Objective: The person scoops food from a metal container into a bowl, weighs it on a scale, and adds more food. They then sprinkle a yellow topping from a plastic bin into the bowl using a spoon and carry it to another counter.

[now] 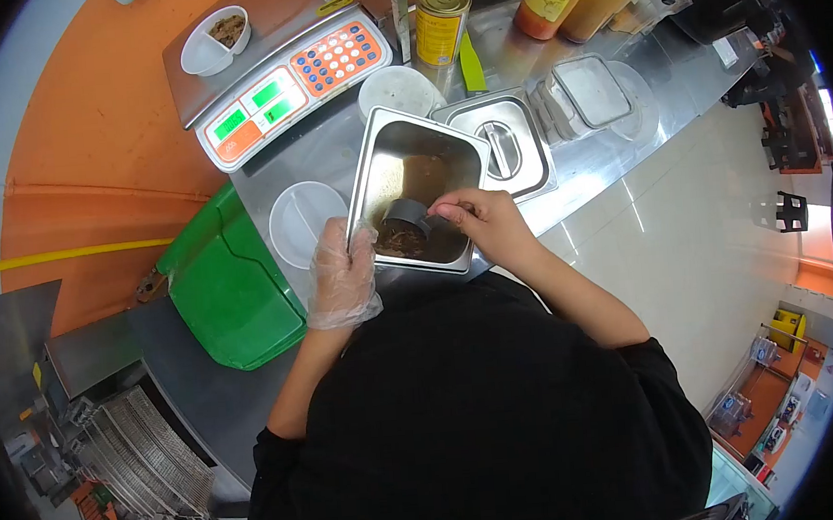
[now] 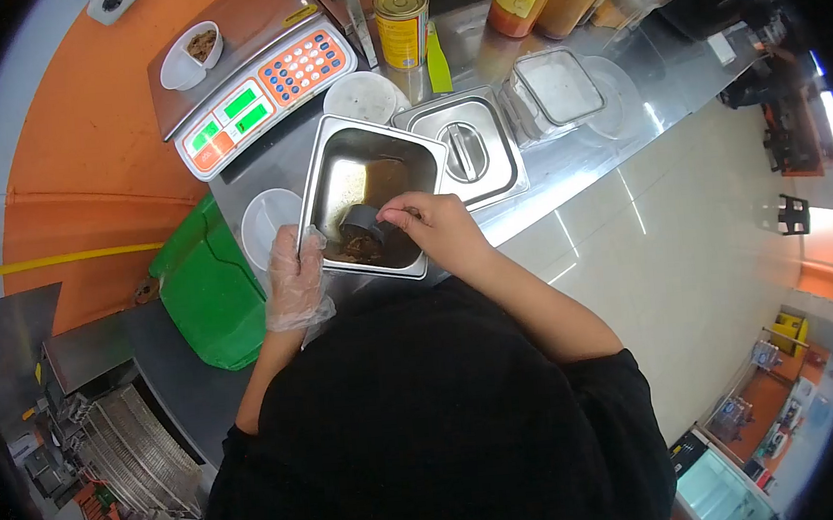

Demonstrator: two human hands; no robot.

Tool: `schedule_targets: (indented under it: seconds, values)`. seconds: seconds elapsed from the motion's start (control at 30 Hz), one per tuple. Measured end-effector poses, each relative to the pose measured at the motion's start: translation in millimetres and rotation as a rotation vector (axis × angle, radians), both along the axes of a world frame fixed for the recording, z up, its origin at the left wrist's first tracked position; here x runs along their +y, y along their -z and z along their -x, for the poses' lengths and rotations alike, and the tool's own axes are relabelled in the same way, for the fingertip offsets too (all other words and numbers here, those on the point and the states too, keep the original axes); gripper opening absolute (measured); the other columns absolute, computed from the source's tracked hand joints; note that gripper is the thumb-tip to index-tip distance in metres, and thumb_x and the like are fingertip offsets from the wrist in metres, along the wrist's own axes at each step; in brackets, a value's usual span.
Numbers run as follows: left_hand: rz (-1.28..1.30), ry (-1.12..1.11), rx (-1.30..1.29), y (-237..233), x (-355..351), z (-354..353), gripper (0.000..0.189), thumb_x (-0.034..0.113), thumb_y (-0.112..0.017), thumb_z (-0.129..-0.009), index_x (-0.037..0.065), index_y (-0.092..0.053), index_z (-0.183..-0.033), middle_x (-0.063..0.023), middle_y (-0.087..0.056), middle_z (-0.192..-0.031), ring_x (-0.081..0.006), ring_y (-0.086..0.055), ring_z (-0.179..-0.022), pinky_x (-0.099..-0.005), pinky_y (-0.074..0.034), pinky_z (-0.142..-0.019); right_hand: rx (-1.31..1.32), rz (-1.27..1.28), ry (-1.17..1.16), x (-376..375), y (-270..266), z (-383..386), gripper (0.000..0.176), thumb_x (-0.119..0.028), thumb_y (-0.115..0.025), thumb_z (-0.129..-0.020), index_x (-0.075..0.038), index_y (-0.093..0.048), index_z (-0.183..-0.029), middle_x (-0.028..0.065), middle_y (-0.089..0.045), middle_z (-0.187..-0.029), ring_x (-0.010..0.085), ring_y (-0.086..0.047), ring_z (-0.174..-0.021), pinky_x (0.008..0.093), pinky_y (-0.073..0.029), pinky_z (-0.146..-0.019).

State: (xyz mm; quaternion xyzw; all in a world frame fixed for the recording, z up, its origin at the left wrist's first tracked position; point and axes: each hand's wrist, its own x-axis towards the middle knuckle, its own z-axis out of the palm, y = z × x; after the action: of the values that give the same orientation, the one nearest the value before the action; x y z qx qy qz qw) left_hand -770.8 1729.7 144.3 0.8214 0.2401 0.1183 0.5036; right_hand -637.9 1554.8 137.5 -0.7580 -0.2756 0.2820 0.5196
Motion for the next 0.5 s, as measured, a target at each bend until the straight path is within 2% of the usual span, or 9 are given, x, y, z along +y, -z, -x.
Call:
schedule_targets:
  seconds: [0.07,0.17,0.27,0.5]
  values:
    - [-0.007,0.003,-0.016,-1,0,0,0.011,0.014,-0.050,-0.092,0.003,-0.053,-0.090,-0.0065,-0.051,-0.070,-0.0149,-0.049,-0.063,-0.0315,-0.042,-0.060,-0.023,-0.029,-0.020,0,1,0,0.016,-0.018,-0.062,-0.087,-0.004,-0.068,-0.092,0.0111,-0.068,-0.085,0.0251,-0.065,-0.077,0.0309,-0.050,-0.069]
    - [-0.005,-0.008,-0.039,3,0,0,0.012,0.014,-0.050,-0.092,0.003,-0.052,-0.090,-0.0053,-0.049,-0.069,-0.0136,-0.047,-0.063,-0.0309,-0.041,-0.059,-0.398,-0.125,-0.222,-1,2,5,0.014,-0.017,-0.065,-0.084,-0.004,-0.068,-0.089,0.0101,-0.066,-0.080,0.0264,-0.063,-0.072,0.0339,-0.050,-0.069]
    - [-0.004,-0.035,-0.057,10,-1,2,0.013,0.016,-0.049,-0.093,0.003,-0.050,-0.092,-0.0042,-0.047,-0.069,-0.0120,-0.045,-0.063,-0.0305,-0.040,-0.058,-0.557,-0.248,-0.384,-1,-8,16,0.012,-0.015,-0.067,-0.081,-0.004,-0.067,-0.086,0.0087,-0.065,-0.078,0.0262,-0.060,-0.070,0.0362,-0.050,-0.069]
    - [-0.037,-0.080,-0.052,9,-6,4,0.015,0.017,-0.047,-0.094,0.002,-0.048,-0.094,-0.0043,-0.048,-0.071,-0.0119,-0.044,-0.064,-0.0309,-0.040,-0.058,-0.623,-0.302,-0.390,-6,-2,22,0.012,-0.014,-0.067,-0.080,-0.004,-0.065,-0.088,0.0067,-0.065,-0.080,0.0236,-0.060,-0.072,0.0350,-0.049,-0.069]
